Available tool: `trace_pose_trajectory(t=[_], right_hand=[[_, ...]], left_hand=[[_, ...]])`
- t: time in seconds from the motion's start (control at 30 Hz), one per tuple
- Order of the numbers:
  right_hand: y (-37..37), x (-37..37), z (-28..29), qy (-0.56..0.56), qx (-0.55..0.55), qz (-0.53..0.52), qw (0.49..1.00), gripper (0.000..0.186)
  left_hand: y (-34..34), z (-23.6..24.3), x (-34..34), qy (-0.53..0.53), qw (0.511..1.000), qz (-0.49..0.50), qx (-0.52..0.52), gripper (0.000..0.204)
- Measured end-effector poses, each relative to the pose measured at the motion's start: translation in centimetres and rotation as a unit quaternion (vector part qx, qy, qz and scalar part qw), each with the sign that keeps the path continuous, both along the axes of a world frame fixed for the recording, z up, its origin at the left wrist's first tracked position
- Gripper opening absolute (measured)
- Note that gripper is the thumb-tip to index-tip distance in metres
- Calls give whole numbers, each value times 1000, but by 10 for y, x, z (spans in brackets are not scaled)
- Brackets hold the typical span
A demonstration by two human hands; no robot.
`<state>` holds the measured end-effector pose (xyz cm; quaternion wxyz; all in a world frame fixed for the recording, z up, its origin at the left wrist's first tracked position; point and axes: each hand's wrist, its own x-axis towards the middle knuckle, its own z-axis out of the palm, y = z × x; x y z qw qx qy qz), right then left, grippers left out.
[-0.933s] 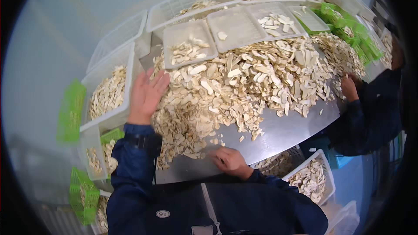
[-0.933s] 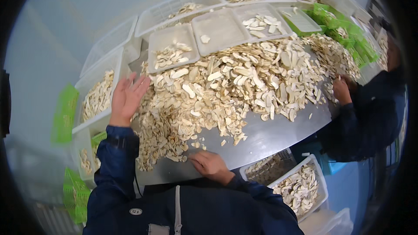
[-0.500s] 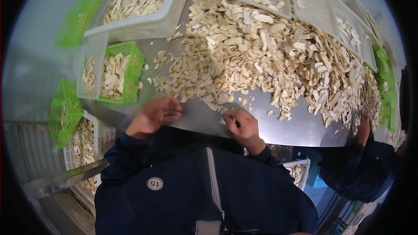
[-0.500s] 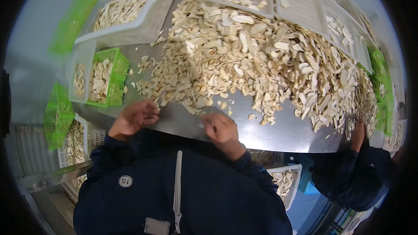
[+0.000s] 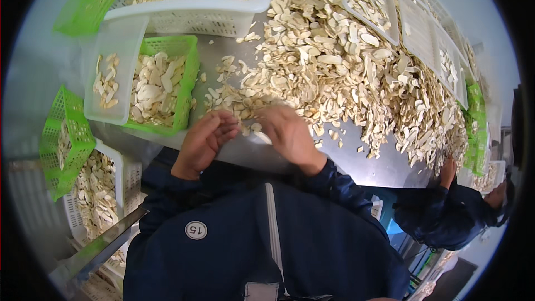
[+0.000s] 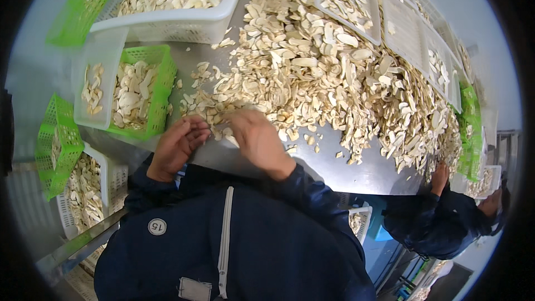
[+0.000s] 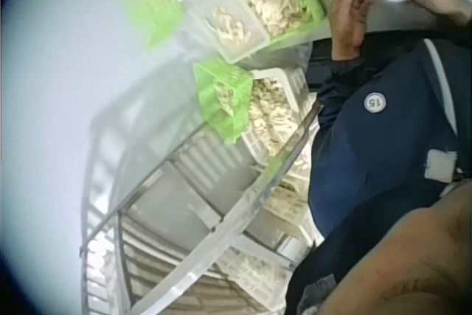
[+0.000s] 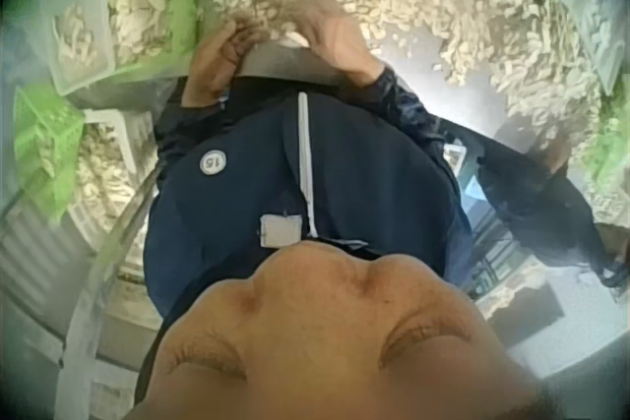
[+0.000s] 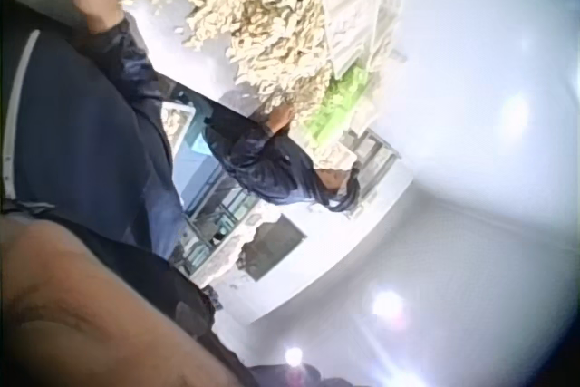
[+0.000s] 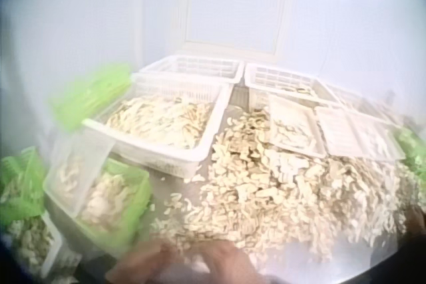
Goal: The person sorts dried food slices by hand, moving them from a large pile on a metal table into various plastic trays and baskets.
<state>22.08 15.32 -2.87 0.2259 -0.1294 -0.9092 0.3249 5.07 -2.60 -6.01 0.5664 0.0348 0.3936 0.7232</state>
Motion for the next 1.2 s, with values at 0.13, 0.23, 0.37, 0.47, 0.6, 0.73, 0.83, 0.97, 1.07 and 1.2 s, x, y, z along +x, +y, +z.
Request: trace_pose_trajectory(t=[0.13,0.23,0.37,0.47,0.6,0.73,0.83,0.97,1.07,1.2], right_hand=[[8,-41,7,-69,117,-23,991,21],[7,-59,-4,-97,190,-21,977,18],[11,-62,-10,-172,188,-37,966,28],[12,-59,-6,-84,176,-35,980,25],[19,-49,-2,-76,118,-37,989,21],[7,-39,16,-76,-96,-35,992,14],[1,-40,23,-101,-229,55,967,15],[8,-45,13,-74,28,-53,996,15],[1,-34,14,-114,21,41,992,22],[-19,-32,0,-81,90,50,991,30]], left_hand=[[1,-4,15,-38,990,-130,48,30],[3,2,25,-28,982,-185,8,28],[2,1,20,-16,990,-138,-6,30],[-2,-3,15,-21,992,-122,11,31],[-2,-5,14,-33,991,-126,13,33],[1,-7,16,-77,990,-117,24,38],[3,-2,20,-109,989,-88,43,41],[-2,-10,20,-89,992,-73,48,41],[-14,-12,19,-81,994,-59,52,37],[-23,-13,17,-62,995,-65,41,33]])
